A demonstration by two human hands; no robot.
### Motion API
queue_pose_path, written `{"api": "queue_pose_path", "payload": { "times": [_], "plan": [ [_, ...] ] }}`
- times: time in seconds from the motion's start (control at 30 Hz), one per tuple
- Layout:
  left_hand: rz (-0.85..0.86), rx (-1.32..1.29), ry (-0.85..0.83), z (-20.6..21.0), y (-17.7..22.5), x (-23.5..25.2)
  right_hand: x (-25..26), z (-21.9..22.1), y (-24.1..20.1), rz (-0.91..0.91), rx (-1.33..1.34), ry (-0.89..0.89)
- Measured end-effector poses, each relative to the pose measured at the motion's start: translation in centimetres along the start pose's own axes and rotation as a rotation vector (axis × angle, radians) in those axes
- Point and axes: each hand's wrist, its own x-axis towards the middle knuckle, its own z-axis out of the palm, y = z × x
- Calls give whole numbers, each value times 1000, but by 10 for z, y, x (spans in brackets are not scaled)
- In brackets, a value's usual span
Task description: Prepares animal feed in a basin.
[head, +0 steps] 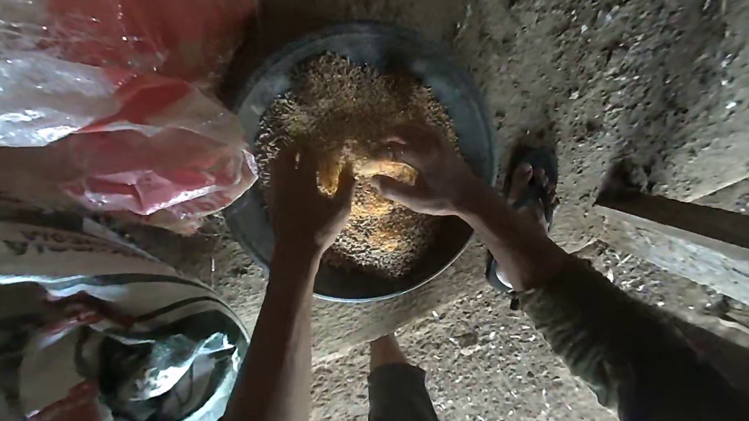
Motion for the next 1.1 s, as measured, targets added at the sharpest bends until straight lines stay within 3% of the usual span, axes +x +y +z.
{"api": "queue_pose_path", "payload": {
  "times": [0.07, 0.2, 0.3, 0.33, 0.4, 0.47, 0.57, 0.7, 0.97, 1.03, 1.07, 1.1],
  "plan": [
    [-78, -19, 51, 11, -14, -11, -15, 6, 9, 119, -22, 9],
    [-264, -89, 151, 46, -34, -41, -67, 49, 18, 420, 180, 358],
    [-183, -96, 310, 83, -35, -65, -88, 101, 5, 455, 205, 751],
    [-134, -96, 376, 98, -36, -71, -88, 102, -10, 514, 238, 778],
    [-96, -139, 486, 122, -34, -77, -73, 46, -58, 760, 404, 556],
    [-110, -201, 563, 138, -29, -77, -76, 11, -54, 779, 458, 555],
    [-178, -230, 606, 152, -18, -75, -86, 17, -36, 634, 493, 673],
    [-304, -407, 520, 143, 4, -76, -25, -9, -107, 1061, 821, 396],
    [-404, -941, 547, 127, 23, -63, -13, -39, -120, 1088, 1145, 299],
    [-405, -1047, 537, 120, 26, -60, -11, -33, -119, 1161, 1180, 260],
    [-398, -1105, 536, 117, 27, -60, -21, -7, -106, 1097, 1248, 326],
    [-390, -1145, 545, 115, 29, -59, -38, 47, -75, 909, 1334, 446]
  ]
}}
